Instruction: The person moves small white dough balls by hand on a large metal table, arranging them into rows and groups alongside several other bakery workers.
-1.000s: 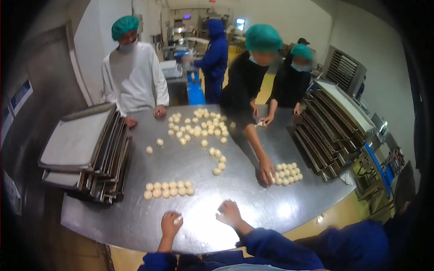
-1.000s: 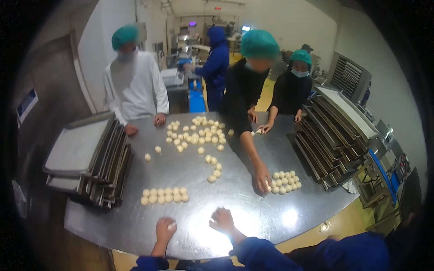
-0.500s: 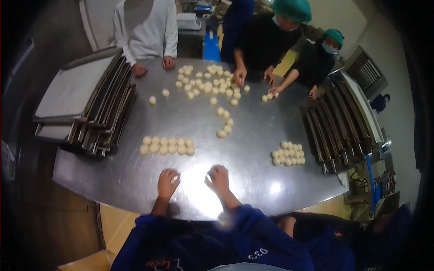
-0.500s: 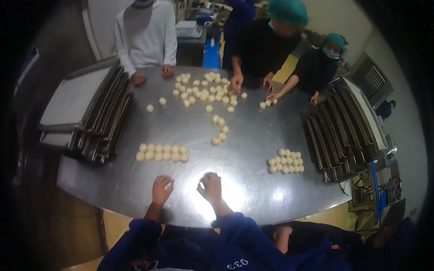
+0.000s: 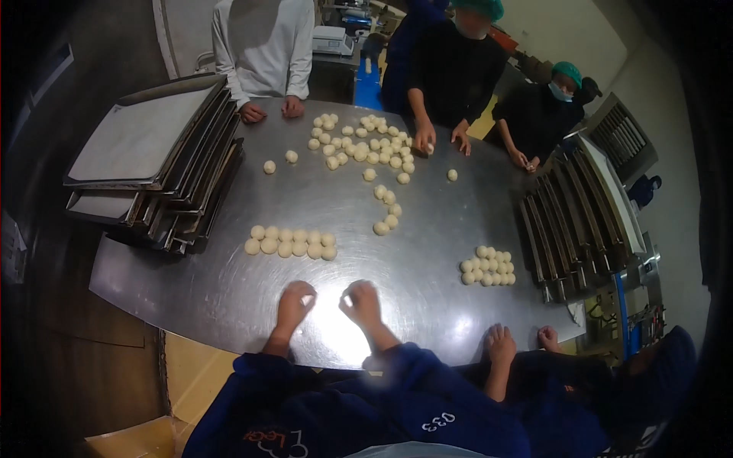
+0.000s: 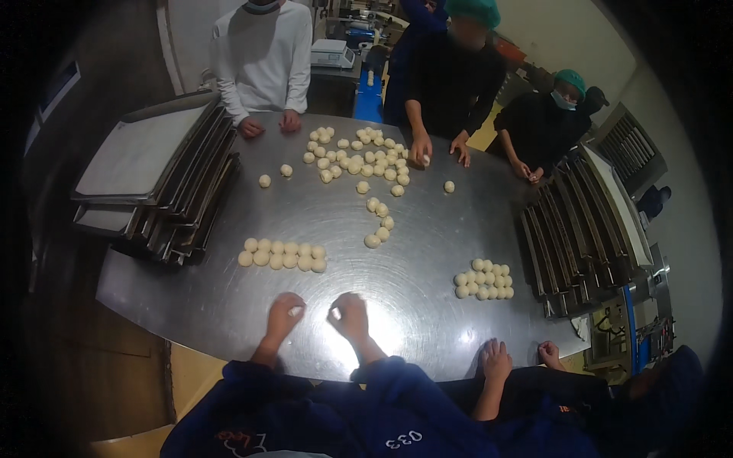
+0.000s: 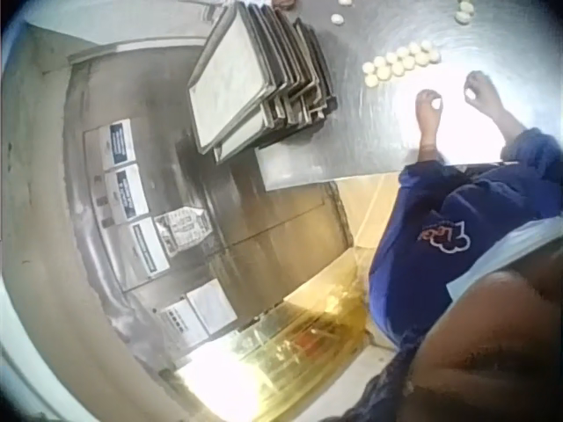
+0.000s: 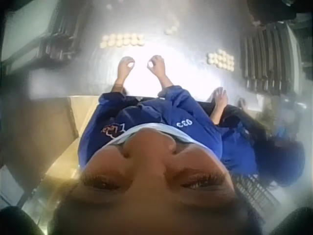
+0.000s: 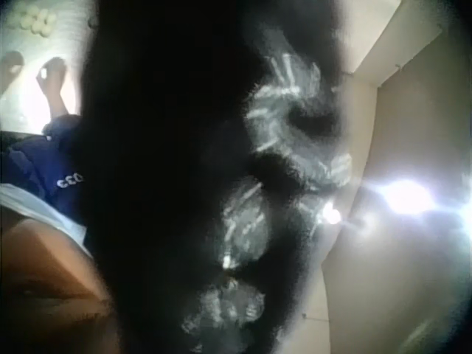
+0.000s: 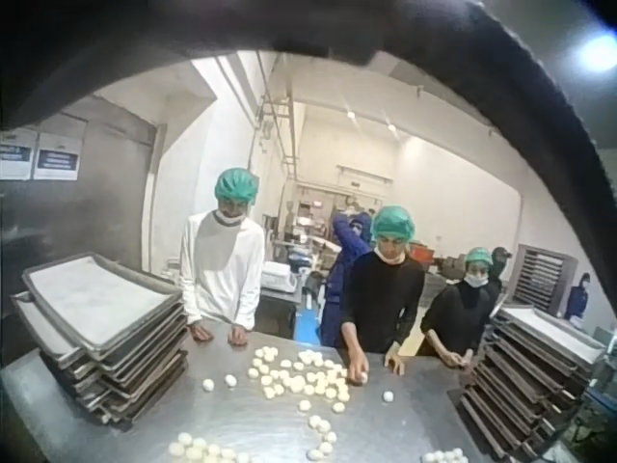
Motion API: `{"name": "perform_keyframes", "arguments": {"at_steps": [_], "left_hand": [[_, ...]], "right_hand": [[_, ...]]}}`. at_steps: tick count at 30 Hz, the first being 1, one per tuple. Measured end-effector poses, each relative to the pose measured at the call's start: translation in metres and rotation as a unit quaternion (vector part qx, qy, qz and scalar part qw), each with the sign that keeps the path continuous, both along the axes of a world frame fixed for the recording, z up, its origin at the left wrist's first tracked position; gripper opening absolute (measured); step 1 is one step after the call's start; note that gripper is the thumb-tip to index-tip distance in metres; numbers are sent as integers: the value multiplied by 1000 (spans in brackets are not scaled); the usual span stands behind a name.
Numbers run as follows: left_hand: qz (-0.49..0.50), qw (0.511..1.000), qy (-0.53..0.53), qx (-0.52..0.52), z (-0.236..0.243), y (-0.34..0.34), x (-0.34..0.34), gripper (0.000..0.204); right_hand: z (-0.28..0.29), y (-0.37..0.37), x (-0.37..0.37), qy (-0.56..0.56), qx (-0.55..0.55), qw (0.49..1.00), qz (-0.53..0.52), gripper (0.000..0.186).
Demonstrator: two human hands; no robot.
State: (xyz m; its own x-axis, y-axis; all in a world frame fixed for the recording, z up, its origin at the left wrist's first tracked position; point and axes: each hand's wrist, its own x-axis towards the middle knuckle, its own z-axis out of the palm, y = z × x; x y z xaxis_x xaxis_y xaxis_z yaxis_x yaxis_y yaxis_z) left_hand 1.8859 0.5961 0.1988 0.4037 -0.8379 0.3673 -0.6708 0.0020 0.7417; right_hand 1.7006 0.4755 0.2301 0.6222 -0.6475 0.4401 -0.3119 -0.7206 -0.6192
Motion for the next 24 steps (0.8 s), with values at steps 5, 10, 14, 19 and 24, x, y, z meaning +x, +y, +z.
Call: {"name": "perform_keyframes", "arguments": {"at_steps": [5,10,14,19,24], "left_hand": [[-62,997,8,39,-10,59,-22,14],[19,995,-72,69,13,57,0,18],[1,996,-65,57,-11,21,-8,29],[-22,997,35,65,13,72,-4,88],[3,993,73,93,21,109,20,87]], "right_hand": [[-6,48,-42,8,101,990,96,5],[-9,3,-53,25,-37,999,-29,13],[-25,5,-28,50,-27,998,1,22],[3,28,-58,73,56,995,-42,42],[30,2,-55,194,170,964,61,37]]}}
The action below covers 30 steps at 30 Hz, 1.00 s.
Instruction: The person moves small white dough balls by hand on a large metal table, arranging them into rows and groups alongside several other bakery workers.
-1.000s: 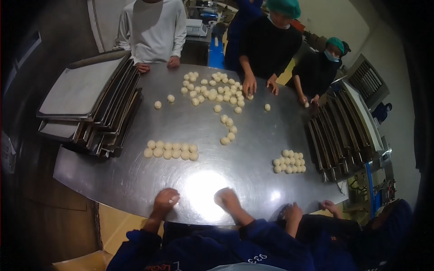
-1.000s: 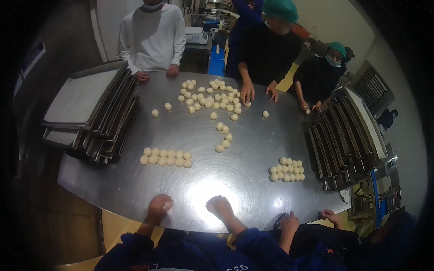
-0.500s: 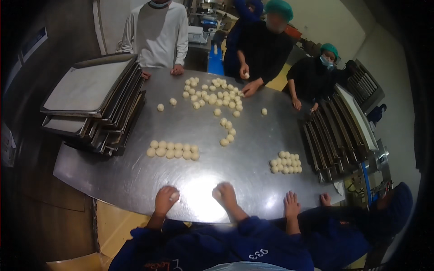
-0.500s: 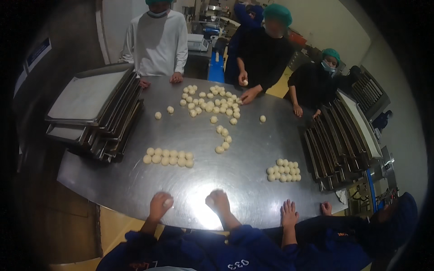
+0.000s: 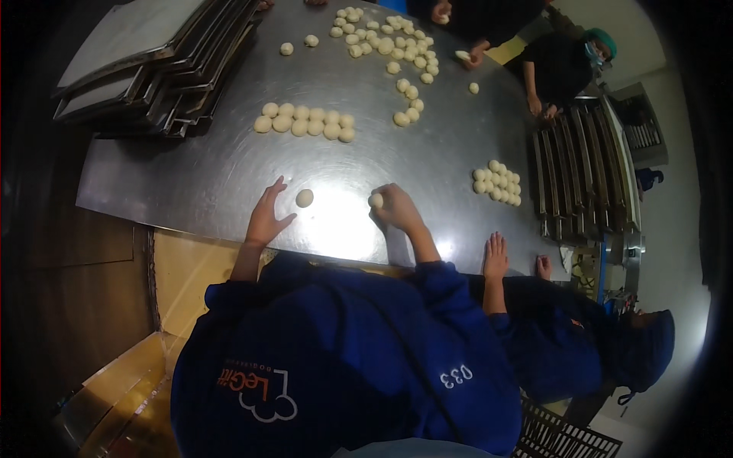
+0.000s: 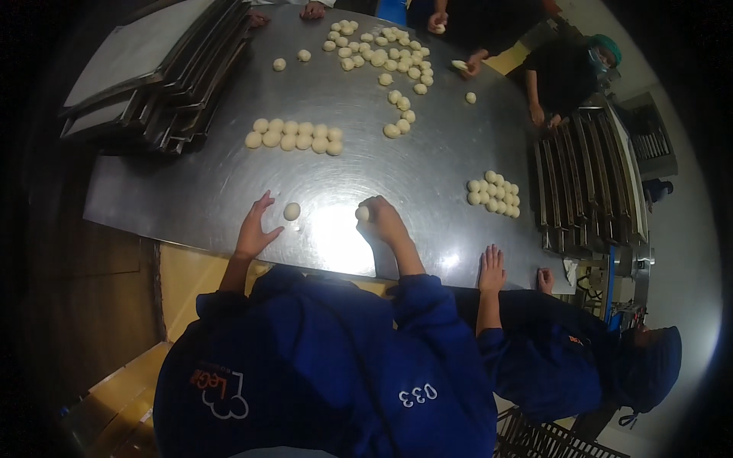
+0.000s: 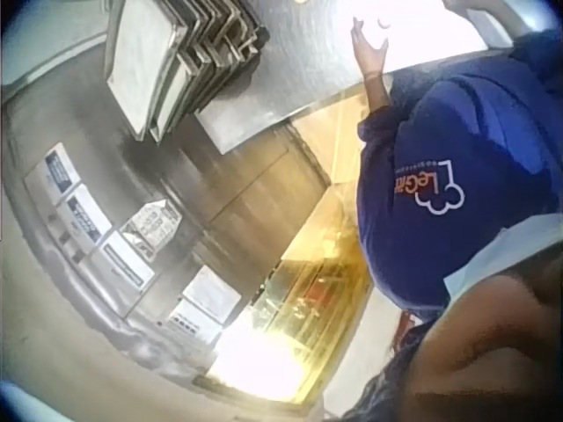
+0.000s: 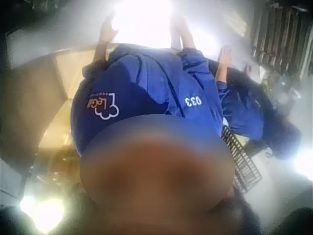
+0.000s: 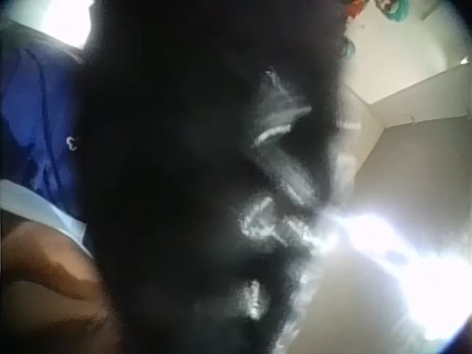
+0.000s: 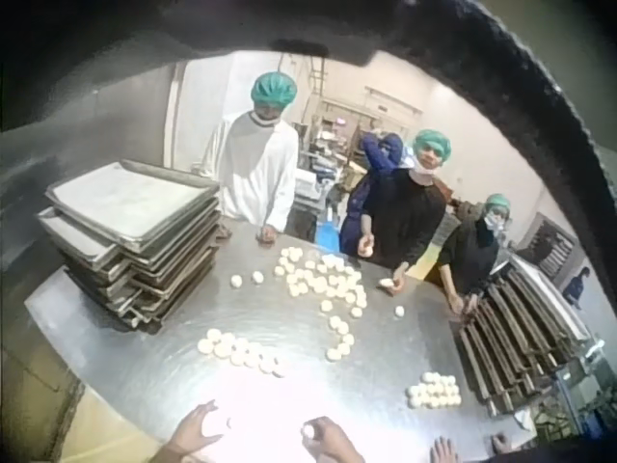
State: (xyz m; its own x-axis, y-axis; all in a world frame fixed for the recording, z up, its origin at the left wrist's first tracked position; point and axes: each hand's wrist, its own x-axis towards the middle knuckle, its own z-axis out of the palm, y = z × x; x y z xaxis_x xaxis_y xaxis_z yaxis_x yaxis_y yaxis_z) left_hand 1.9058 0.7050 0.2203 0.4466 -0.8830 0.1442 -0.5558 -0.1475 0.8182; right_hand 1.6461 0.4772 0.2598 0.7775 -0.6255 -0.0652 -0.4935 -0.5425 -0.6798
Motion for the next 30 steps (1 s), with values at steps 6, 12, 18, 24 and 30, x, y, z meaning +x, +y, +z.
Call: {"name": "perform_keyframes", "arguments": {"at_steps": [6,12,18,24,30], "left_hand": [[68,998,9,-5,-13,32,56,76],[103,993,-59,-27,-20,72,71,47],[120,984,-118,-55,-27,75,69,33],[93,980,-155,-83,-25,77,75,24],[80,978,-177,-77,-14,73,76,22]], "right_hand": [[1,39,80,-101,145,983,50,47],[27,92,129,125,-88,986,73,82],[9,84,153,162,-108,965,178,56],[24,-12,129,-89,367,912,-158,29],[-7,-113,147,-173,153,876,-424,37]]}}
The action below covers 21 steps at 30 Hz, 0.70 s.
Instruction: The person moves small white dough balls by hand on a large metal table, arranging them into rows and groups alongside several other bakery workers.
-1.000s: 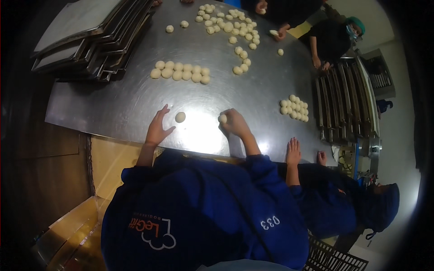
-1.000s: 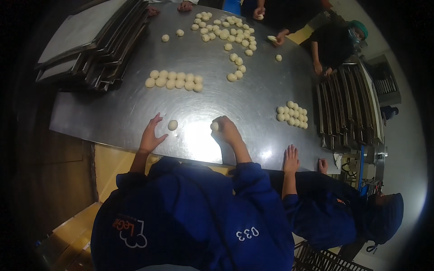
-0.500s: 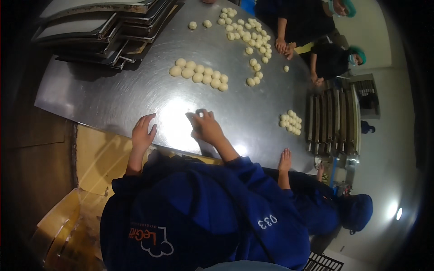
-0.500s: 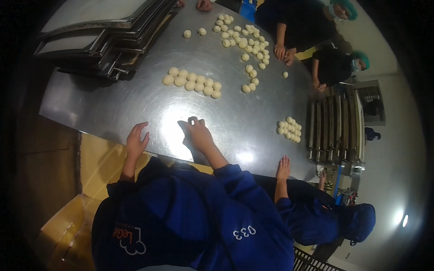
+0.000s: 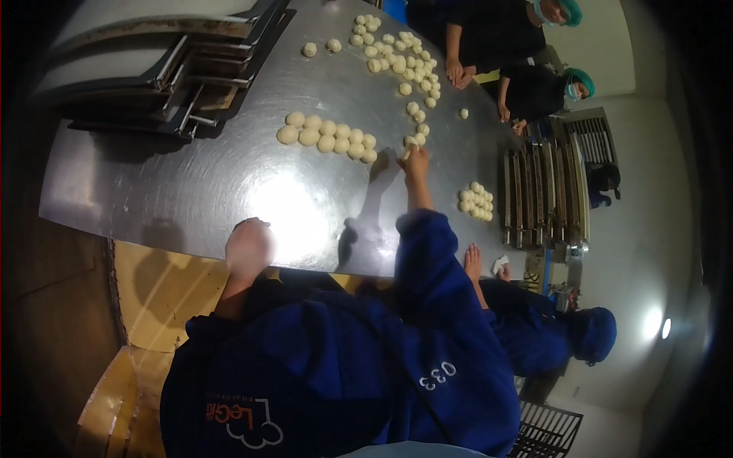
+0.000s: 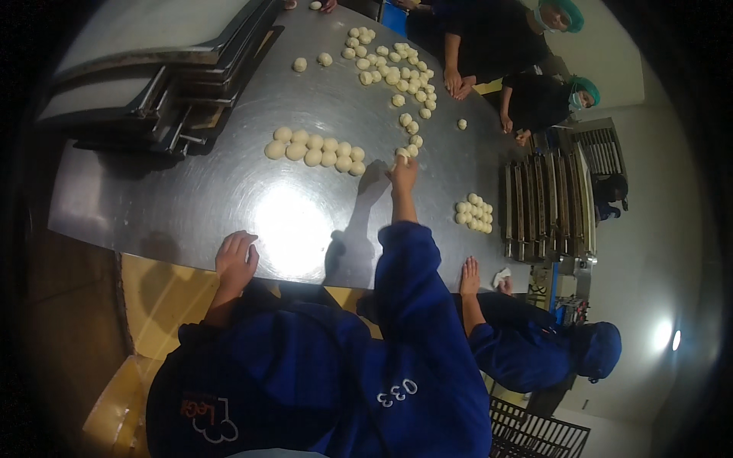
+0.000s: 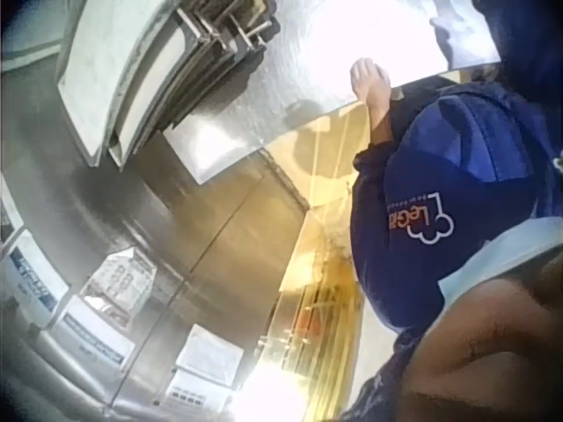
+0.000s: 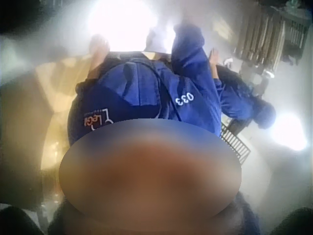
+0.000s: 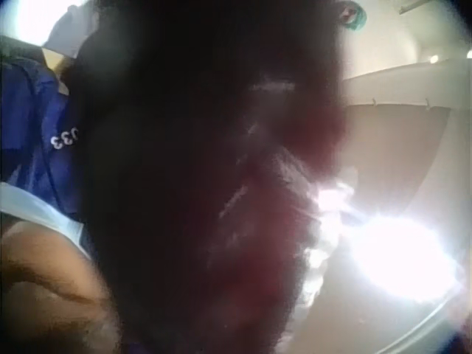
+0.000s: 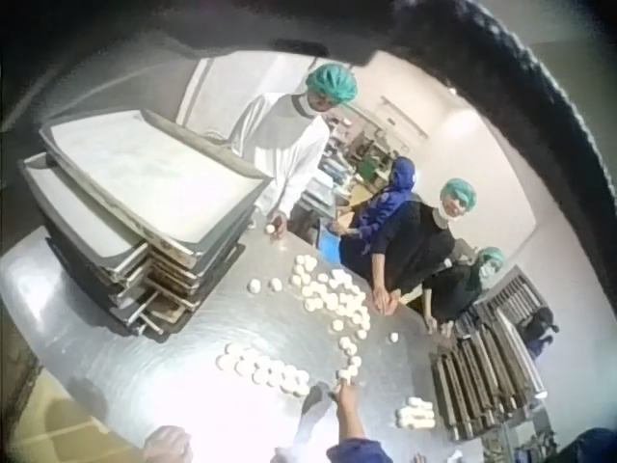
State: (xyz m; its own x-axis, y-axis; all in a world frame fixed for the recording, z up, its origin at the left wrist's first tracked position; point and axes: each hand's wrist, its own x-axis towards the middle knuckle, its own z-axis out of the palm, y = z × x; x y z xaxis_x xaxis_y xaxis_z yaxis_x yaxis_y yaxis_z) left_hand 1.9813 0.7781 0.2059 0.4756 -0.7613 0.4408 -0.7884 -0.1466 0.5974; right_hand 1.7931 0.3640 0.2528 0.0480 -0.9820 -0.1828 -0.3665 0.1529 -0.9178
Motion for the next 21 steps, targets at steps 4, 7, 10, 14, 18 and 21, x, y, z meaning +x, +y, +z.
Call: {"name": "perform_keyframes", "arguments": {"at_steps": [4,7,10,14,18,21], "left_hand": [[-38,999,-8,2,8,-7,-1,22],[-9,1000,-17,7,2,-2,-1,21],[21,999,-22,14,-3,-1,-8,20],[29,998,-60,17,-30,-6,-14,21],[18,992,-123,14,-31,0,-9,21],[35,983,-123,133,-1,-11,-11,22]], "right_hand": [[-61,-24,4,238,-57,964,101,49],[-36,-29,16,69,197,961,182,58],[0,-48,-14,104,209,947,220,60],[-22,-74,-51,298,-107,938,143,63],[-20,-58,-25,281,-208,936,39,70],[-31,-61,-14,289,-255,919,-76,62]]}}
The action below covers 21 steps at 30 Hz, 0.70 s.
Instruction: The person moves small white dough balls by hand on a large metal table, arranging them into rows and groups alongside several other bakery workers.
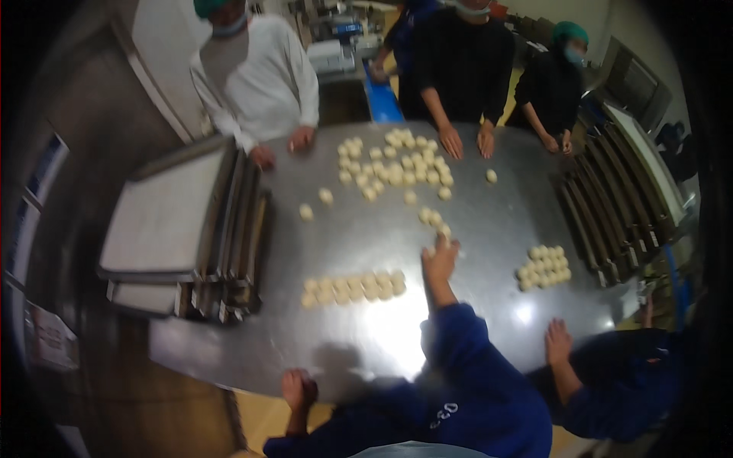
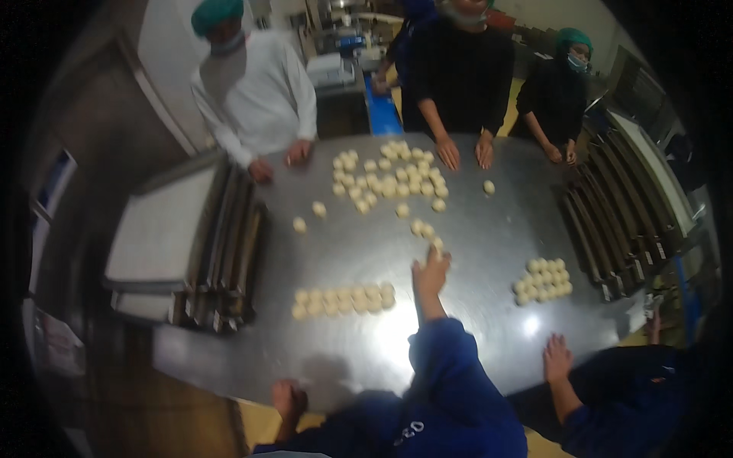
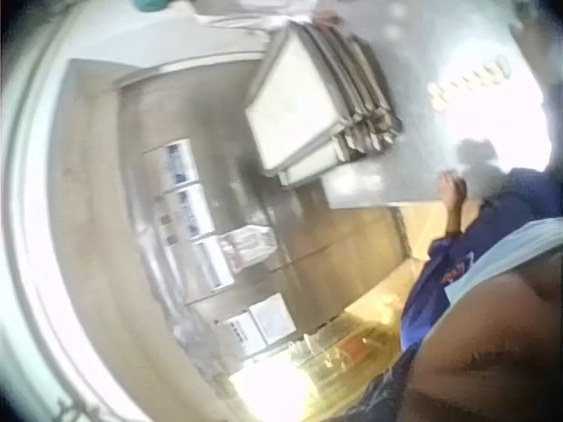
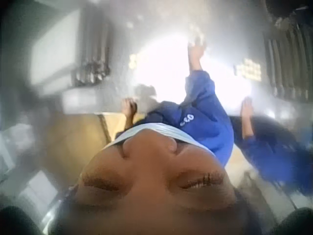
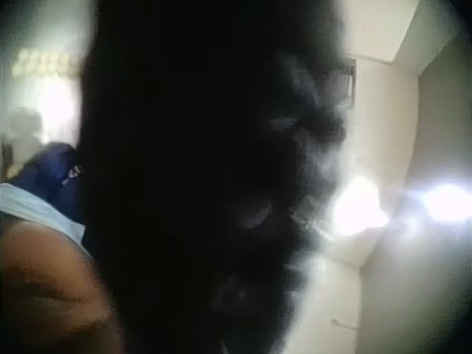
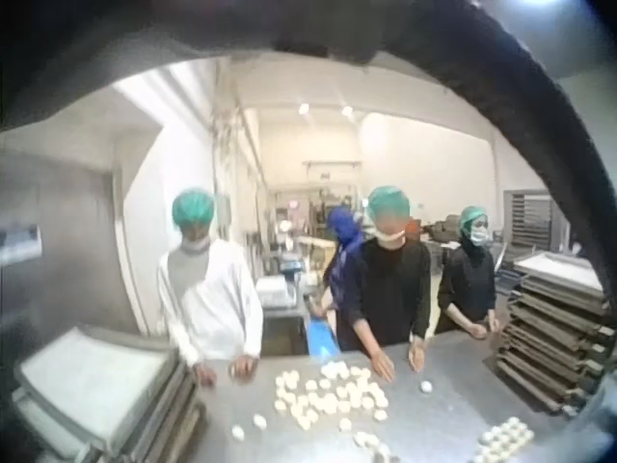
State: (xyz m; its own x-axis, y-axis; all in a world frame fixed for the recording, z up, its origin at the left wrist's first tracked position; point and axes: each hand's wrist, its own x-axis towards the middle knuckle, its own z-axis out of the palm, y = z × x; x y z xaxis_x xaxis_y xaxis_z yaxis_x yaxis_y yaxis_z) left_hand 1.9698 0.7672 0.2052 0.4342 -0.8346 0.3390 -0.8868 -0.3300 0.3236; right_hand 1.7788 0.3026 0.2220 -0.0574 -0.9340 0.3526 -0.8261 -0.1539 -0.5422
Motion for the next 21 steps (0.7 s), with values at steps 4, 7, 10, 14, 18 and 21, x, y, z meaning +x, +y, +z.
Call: {"name": "perform_keyframes", "arguments": {"at_steps": [4,7,10,14,18,21], "left_hand": [[40,999,0,-10,4,4,-4,26],[37,999,3,24,-1,-2,-1,28],[97,987,42,125,-40,23,7,45],[201,968,133,76,-49,9,-8,51],[120,785,586,-159,-16,-71,-29,46],[32,516,838,-178,59,-118,-58,59]], "right_hand": [[-3,-10,6,-88,33,996,-12,47],[-7,-15,-8,-160,21,987,2,43],[-16,-20,-23,-458,123,879,49,35],[-12,-1,-56,-708,206,672,66,30],[92,107,-71,-652,264,696,145,36],[128,192,-38,-398,273,817,316,49]]}}
